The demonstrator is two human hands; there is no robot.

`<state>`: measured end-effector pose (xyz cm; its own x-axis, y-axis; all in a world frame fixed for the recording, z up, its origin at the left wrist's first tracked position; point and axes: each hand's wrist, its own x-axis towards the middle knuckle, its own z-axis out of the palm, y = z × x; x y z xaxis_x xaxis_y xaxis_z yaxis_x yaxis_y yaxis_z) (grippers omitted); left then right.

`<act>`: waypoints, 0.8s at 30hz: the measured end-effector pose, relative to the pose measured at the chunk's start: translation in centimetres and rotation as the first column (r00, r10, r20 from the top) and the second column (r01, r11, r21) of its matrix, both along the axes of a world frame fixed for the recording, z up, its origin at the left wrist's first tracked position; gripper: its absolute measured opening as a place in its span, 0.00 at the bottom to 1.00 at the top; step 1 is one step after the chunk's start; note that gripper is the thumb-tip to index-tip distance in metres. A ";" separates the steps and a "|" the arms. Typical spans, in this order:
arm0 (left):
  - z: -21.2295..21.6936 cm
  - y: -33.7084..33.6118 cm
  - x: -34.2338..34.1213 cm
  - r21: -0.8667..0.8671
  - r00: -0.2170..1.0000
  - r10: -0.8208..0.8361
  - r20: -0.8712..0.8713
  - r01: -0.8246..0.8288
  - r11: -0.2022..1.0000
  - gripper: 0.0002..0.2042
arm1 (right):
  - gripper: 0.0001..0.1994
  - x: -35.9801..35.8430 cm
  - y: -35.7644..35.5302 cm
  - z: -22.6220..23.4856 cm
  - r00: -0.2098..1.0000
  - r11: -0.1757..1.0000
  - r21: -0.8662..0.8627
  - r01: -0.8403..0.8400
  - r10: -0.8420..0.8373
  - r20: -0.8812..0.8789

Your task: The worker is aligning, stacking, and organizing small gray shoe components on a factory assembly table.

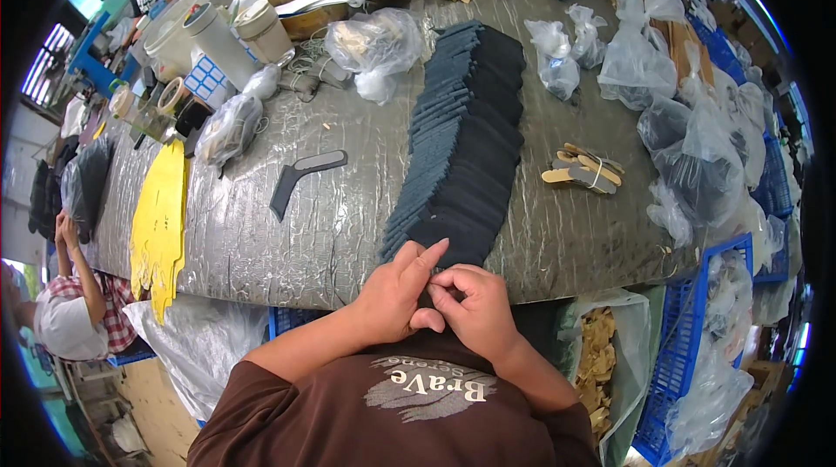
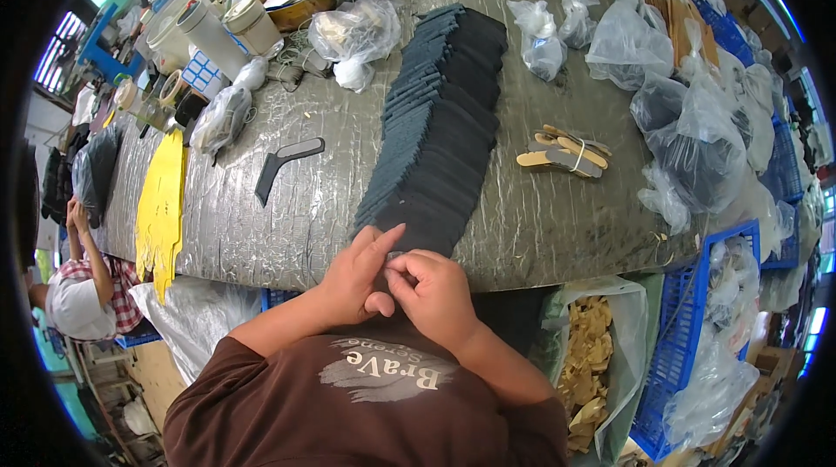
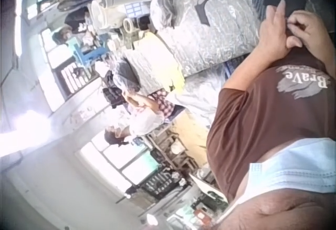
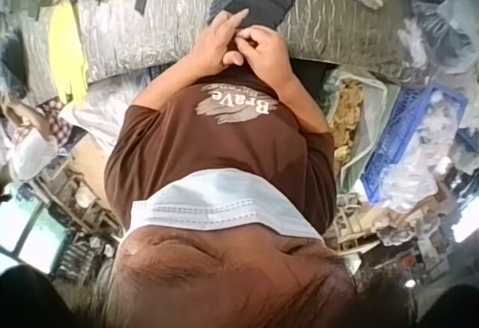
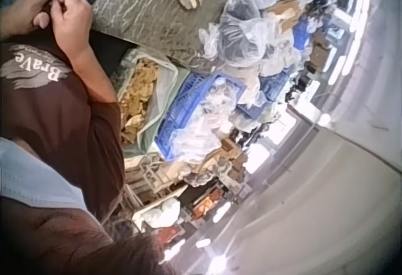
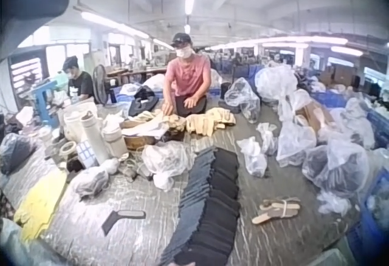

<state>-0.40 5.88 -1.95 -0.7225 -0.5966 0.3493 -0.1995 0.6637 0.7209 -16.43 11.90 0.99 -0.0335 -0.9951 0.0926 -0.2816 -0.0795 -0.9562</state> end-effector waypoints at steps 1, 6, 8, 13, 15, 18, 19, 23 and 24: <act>0.0 0.0 0.0 0.022 1.000 -0.012 0.006 0.011 1.000 0.47 | 0.02 -0.1 -0.1 0.0 0.999 0.997 0.071 -0.015 0.013 0.033; 0.0 -0.4 0.0 0.110 0.994 -0.095 -0.062 0.101 0.989 0.47 | 0.01 -0.4 -0.2 -1.2 0.956 0.973 0.210 -0.090 0.026 0.291; 0.0 -0.4 -0.1 0.129 0.991 -0.111 -0.079 0.121 0.984 0.47 | 0.02 -0.3 -0.1 -1.9 0.904 0.951 0.283 -0.127 -0.007 0.427; 0.1 -0.8 -0.1 0.202 0.984 -0.132 -0.120 0.154 0.967 0.47 | 0.02 0.0 0.1 -2.5 0.822 0.923 0.355 -0.151 -0.082 0.564; -0.2 -1.0 0.1 0.215 0.986 -0.129 -0.107 0.150 0.965 0.47 | 0.03 0.1 0.0 -2.5 0.759 0.922 0.351 -0.162 -0.111 0.641; -0.2 -0.7 0.1 0.205 0.992 -0.112 -0.054 0.121 0.971 0.47 | 0.03 -0.2 -0.1 -1.8 0.940 0.985 0.170 -0.041 -0.020 0.340; -0.1 -0.5 0.1 0.180 0.995 -0.095 -0.013 0.096 0.979 0.47 | 0.02 -0.3 -0.1 -1.4 0.965 0.986 0.161 -0.052 0.008 0.262; 0.1 -0.5 0.2 0.216 0.992 -0.126 0.010 0.121 0.969 0.48 | 0.02 -0.5 -0.1 -1.7 0.968 0.979 0.188 -0.083 0.035 0.248; 0.0 -0.6 0.1 0.215 0.990 -0.141 -0.025 0.143 0.966 0.48 | 0.02 -0.5 -0.1 -1.8 0.968 0.979 0.188 -0.083 0.034 0.248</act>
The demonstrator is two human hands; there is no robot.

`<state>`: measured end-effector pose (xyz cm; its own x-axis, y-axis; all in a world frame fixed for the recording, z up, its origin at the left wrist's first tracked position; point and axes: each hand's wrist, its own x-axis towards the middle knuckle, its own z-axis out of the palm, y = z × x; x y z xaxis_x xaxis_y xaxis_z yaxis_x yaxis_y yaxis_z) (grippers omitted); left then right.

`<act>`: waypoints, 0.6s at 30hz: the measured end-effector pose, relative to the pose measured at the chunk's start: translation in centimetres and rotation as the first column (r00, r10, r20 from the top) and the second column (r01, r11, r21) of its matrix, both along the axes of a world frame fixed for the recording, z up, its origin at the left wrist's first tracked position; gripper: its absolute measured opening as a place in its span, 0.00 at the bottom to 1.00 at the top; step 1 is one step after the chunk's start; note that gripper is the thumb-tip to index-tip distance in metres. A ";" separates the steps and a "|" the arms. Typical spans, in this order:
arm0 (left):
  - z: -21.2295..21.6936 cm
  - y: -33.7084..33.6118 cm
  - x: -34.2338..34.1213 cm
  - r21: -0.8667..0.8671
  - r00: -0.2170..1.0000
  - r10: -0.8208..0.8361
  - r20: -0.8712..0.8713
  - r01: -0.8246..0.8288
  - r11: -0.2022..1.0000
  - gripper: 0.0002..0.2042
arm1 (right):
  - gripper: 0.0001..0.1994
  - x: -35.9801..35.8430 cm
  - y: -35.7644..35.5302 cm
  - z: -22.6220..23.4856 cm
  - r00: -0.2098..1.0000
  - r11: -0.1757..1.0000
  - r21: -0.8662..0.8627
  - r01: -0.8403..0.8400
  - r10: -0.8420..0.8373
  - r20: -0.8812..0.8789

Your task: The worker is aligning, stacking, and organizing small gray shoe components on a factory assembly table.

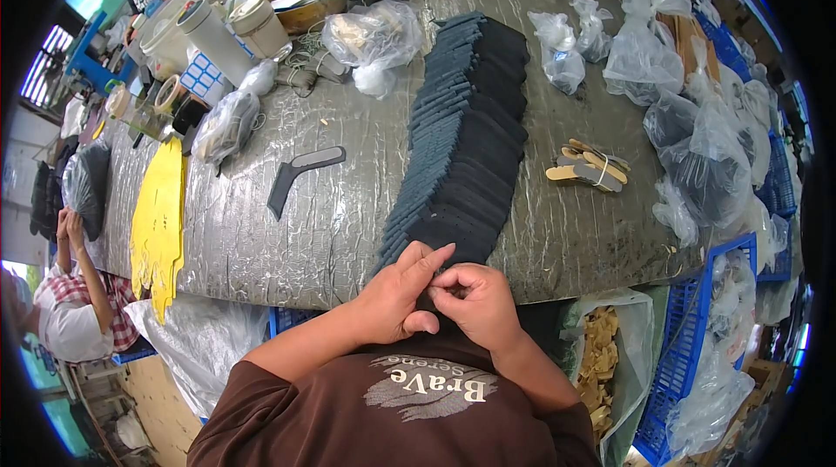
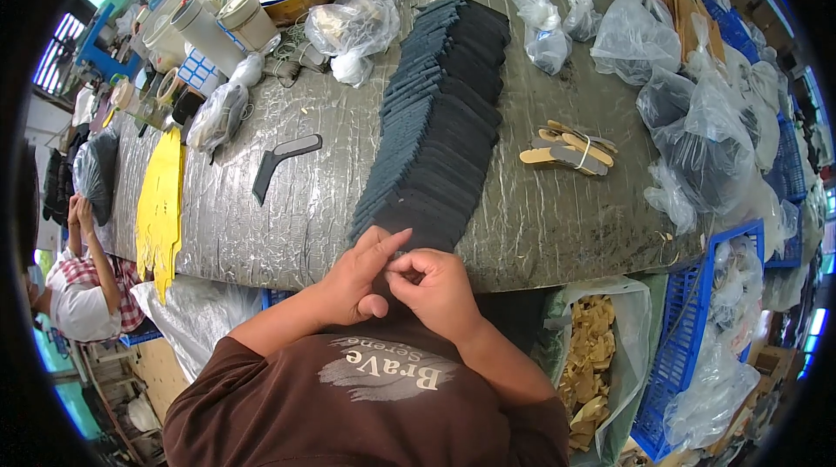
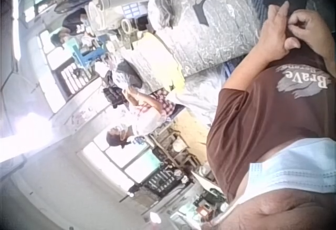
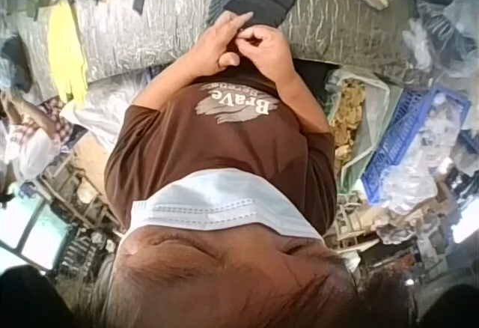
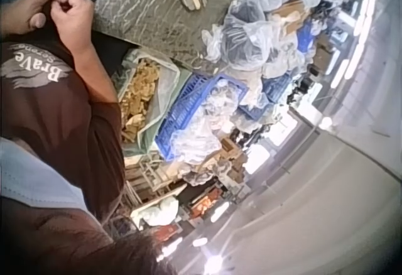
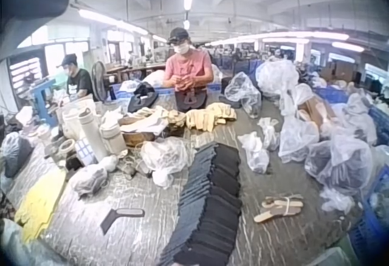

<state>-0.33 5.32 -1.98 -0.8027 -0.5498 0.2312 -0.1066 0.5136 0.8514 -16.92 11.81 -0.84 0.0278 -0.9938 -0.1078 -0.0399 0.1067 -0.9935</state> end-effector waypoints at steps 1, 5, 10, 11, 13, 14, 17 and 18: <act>-0.1 -0.1 -0.1 0.003 0.999 -0.015 -0.035 0.015 1.000 0.48 | 0.02 0.1 0.0 -0.2 0.997 0.998 0.066 0.014 -0.019 0.079; -0.4 -0.2 -0.3 0.050 0.995 -0.044 -0.093 0.048 0.998 0.46 | 0.01 0.3 0.1 -0.9 0.959 0.979 0.204 0.020 -0.077 0.274; -0.4 -0.1 -0.4 0.154 0.987 -0.041 -0.154 0.065 0.986 0.40 | 0.01 0.3 0.3 -1.5 0.895 0.967 0.256 -0.007 -0.108 0.433; -0.2 0.0 -0.5 0.154 0.987 -0.041 -0.154 0.065 0.986 0.40 | 0.02 0.3 0.3 -1.6 0.849 0.964 0.264 -0.015 -0.127 0.513; 0.5 0.1 -0.5 0.280 0.989 0.061 -0.134 -0.022 0.960 0.28 | 0.02 0.4 0.3 -1.9 0.803 0.966 0.255 -0.048 -0.115 0.585; 1.1 0.2 -0.5 0.279 0.989 0.063 -0.134 -0.023 0.960 0.28 | 0.03 0.4 0.3 -2.0 0.751 0.966 0.244 -0.080 -0.103 0.652; 1.3 0.2 -0.9 0.738 0.931 0.366 -0.015 -0.237 0.632 0.10 | 0.04 0.4 0.4 -2.2 0.554 0.974 0.204 -0.099 -0.116 0.824; 1.0 -0.3 -0.5 0.737 0.930 0.367 -0.016 -0.237 0.633 0.10 | 0.04 0.4 0.4 -2.1 0.555 0.974 0.203 -0.100 -0.115 0.824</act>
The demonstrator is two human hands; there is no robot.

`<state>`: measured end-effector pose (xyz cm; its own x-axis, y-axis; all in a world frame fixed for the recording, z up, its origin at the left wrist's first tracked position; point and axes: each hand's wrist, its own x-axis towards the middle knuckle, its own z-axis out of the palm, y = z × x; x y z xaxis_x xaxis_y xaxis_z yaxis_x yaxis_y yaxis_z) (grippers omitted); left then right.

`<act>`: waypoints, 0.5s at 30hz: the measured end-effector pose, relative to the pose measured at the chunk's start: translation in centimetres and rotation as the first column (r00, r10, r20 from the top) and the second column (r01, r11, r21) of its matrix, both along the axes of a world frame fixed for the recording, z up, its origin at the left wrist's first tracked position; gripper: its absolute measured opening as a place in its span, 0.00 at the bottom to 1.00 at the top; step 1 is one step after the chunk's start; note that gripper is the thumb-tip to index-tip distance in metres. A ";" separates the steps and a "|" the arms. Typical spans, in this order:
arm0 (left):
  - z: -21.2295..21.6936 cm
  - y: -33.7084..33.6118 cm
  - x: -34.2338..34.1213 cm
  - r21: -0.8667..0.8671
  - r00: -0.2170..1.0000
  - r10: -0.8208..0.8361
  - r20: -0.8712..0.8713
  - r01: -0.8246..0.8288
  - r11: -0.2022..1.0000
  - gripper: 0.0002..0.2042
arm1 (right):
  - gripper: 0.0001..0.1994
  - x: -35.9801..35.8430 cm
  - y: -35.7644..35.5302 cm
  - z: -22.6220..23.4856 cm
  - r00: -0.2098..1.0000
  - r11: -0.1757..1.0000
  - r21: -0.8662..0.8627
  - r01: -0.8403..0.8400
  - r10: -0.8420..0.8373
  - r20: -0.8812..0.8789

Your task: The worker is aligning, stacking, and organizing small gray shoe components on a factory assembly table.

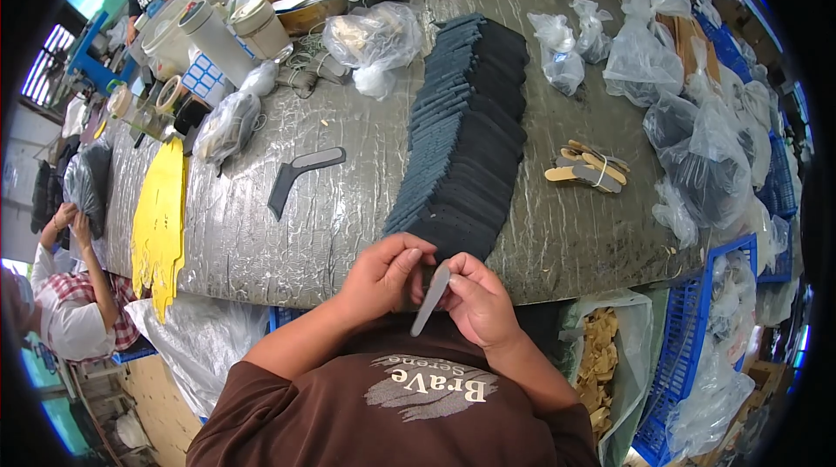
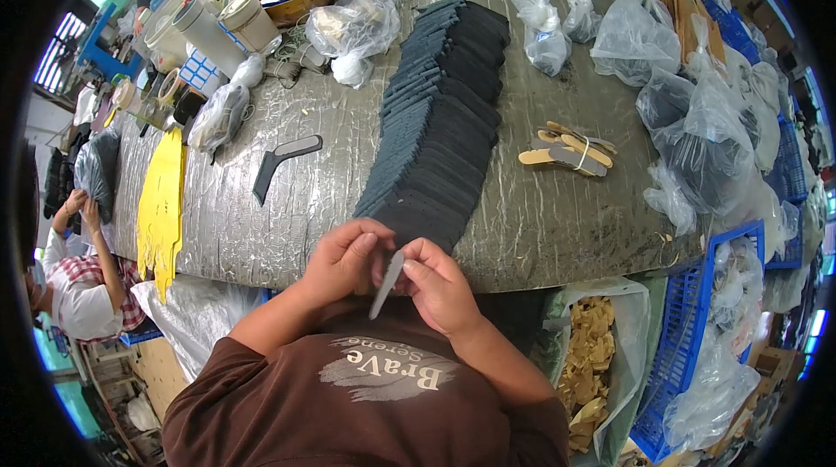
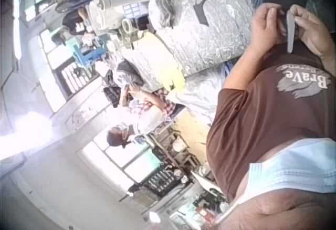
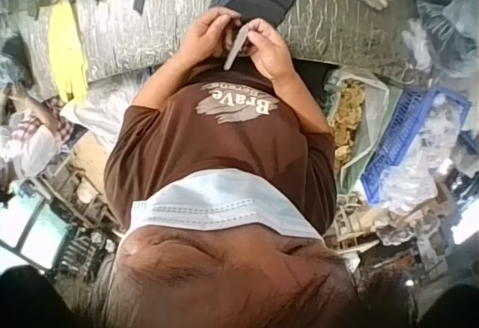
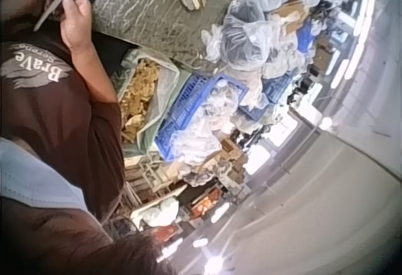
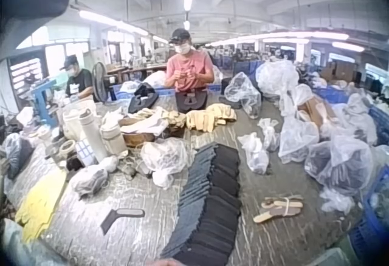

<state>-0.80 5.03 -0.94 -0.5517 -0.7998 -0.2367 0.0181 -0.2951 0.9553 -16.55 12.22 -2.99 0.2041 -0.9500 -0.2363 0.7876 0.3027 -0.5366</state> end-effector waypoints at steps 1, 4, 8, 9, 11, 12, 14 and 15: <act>0.1 -1.0 0.6 -0.396 0.995 -0.023 0.093 0.058 0.916 0.09 | 0.04 -0.1 0.0 0.1 1.000 0.999 -0.046 -0.001 0.002 0.018; 2.1 -1.4 0.3 -0.686 0.981 -0.054 0.186 0.169 0.707 0.11 | 0.05 0.0 0.1 0.2 1.000 0.997 -0.079 0.013 -0.013 0.002; 2.0 -1.3 0.2 -0.808 0.933 -0.149 0.329 0.359 0.467 0.11 | 0.05 -0.2 0.5 -0.3 0.997 0.998 -0.045 -0.051 0.048 -0.062; 1.7 -1.3 0.3 -0.817 0.951 -0.134 0.279 0.308 0.487 0.09 | 0.05 -0.3 0.2 0.6 0.997 0.997 -0.014 0.079 -0.079 -0.022; 0.6 -1.3 1.0 -0.821 0.966 -0.121 0.227 0.257 0.509 0.08 | 0.06 -1.5 -0.3 0.8 0.948 0.949 -0.025 0.315 -0.314 0.050; -0.2 -1.3 1.9 -0.750 0.978 0.011 0.209 0.153 0.644 0.06 | 0.05 -2.3 -0.3 1.0 0.861 0.868 0.050 0.495 -0.497 0.108; -0.3 -1.2 2.7 -0.267 0.935 0.208 0.289 -0.129 0.955 0.02 | 0.05 -5.5 -0.1 0.1 0.772 0.796 0.063 0.602 -0.600 0.209; -0.2 -1.8 3.0 -0.216 0.935 0.197 0.294 -0.135 0.967 0.02 | 0.04 -6.3 0.2 0.5 0.787 0.786 -0.031 0.617 -0.617 0.010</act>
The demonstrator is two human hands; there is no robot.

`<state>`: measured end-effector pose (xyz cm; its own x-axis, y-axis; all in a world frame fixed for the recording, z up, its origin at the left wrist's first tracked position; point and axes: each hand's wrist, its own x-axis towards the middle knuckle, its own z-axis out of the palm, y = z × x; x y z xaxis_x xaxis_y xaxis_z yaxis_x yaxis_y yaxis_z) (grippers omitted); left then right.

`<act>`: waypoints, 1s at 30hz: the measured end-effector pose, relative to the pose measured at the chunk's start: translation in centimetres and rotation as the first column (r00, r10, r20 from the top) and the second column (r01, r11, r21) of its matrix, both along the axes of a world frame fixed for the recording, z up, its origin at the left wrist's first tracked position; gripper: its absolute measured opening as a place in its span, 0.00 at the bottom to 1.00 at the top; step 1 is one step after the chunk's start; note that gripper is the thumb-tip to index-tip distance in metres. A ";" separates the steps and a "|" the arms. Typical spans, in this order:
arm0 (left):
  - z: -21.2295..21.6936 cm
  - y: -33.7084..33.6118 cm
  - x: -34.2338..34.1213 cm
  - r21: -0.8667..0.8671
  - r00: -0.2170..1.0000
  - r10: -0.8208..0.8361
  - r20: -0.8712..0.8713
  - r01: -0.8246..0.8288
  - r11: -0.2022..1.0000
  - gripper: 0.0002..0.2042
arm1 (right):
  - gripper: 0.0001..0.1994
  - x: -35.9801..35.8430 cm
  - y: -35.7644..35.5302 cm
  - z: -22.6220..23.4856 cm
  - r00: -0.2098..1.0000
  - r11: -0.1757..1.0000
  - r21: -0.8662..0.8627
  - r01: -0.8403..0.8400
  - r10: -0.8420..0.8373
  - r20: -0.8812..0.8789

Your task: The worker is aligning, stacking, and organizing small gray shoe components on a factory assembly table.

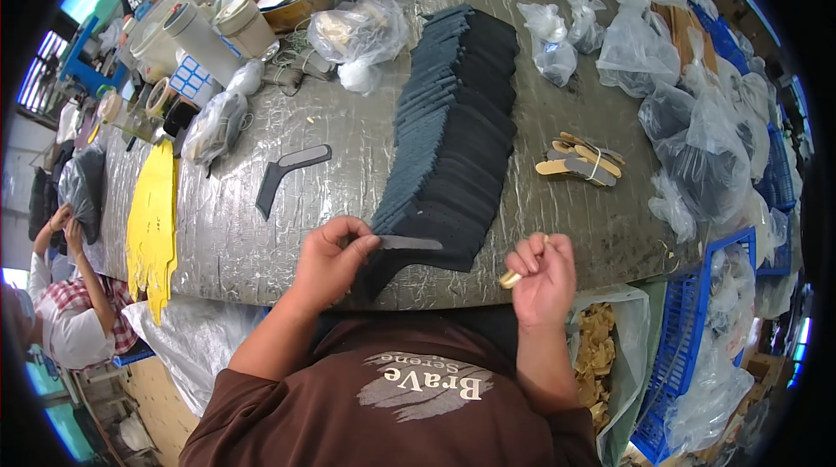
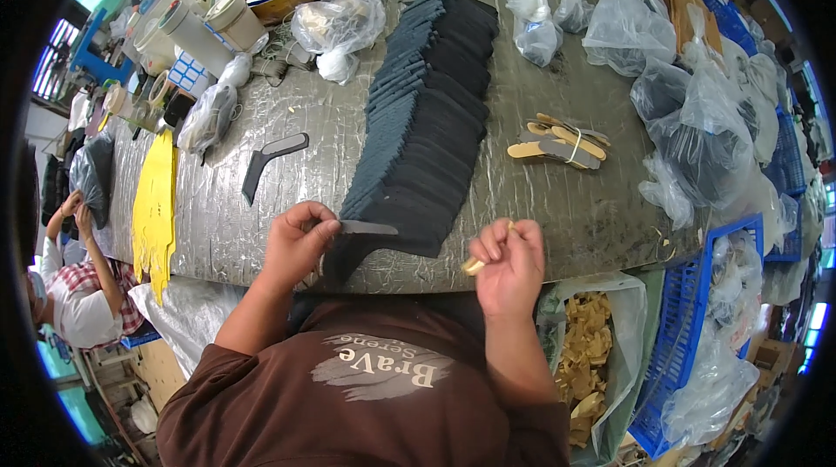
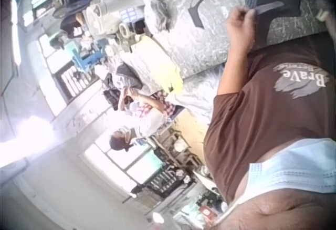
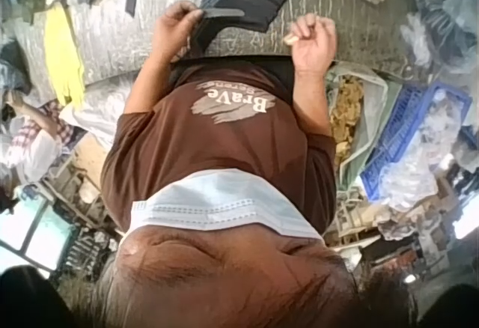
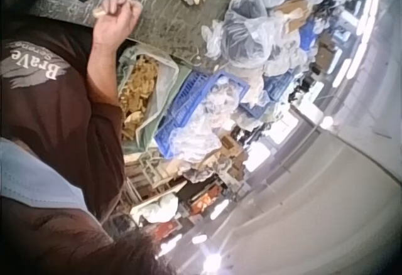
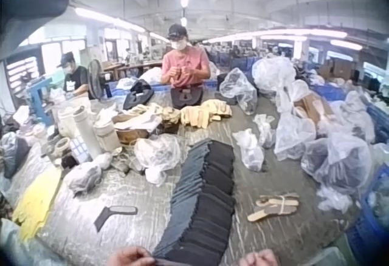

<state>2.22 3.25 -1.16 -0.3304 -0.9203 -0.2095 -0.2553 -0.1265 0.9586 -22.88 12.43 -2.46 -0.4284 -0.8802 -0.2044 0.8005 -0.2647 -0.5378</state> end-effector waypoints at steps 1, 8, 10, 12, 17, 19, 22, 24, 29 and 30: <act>0.0 -0.6 0.2 0.052 1.000 0.006 -0.006 -0.006 0.999 0.02 | 0.04 -0.3 0.4 0.5 0.977 0.999 0.045 0.018 -0.008 -0.215; 0.3 -0.5 -2.8 0.032 0.956 -0.159 0.248 0.156 0.987 0.06 | 0.08 2.2 2.0 -1.6 -0.458 0.999 0.042 0.010 0.041 -0.888; 0.5 -0.6 -3.4 0.008 0.943 -0.168 0.288 0.173 0.985 0.06 | 0.08 2.3 2.0 -1.9 -0.495 0.999 0.032 0.015 0.035 -0.868; 0.6 -0.7 -3.7 -0.014 0.927 -0.178 0.329 0.193 0.981 0.06 | 0.09 2.3 2.0 -2.0 -0.530 1.000 0.022 0.022 0.030 -0.847; 0.8 -0.7 -4.1 -0.020 0.907 -0.174 0.384 0.197 0.980 0.07 | 0.08 2.2 1.9 -1.8 -0.527 1.000 0.030 0.011 0.031 -0.850; 0.5 -0.7 -4.2 -0.017 0.904 -0.174 0.391 0.197 0.980 0.07 | 0.09 2.1 1.9 -1.7 -0.522 0.999 0.031 0.008 0.031 -0.852; 0.5 -0.7 -4.3 -0.021 0.897 -0.168 0.408 0.193 0.981 0.08 | 0.11 2.2 2.0 -1.7 -0.529 0.999 0.037 0.004 0.034 -0.848; 0.7 -0.7 -4.5 -0.028 0.895 -0.163 0.416 0.192 0.981 0.08 | 0.13 2.2 2.0 -1.8 -0.540 0.999 0.043 0.004 0.038 -0.841; 1.0 -0.6 -4.7 -0.011 0.874 -0.157 0.460 0.182 0.983 0.07 | 0.10 2.1 1.9 -2.1 -0.605 0.998 0.007 -0.060 -0.030 -0.795; 0.9 -0.6 -4.7 -0.012 0.874 -0.155 0.460 0.181 0.983 0.07 | 0.10 2.0 1.9 -2.1 -0.605 0.998 0.007 -0.061 -0.032 -0.796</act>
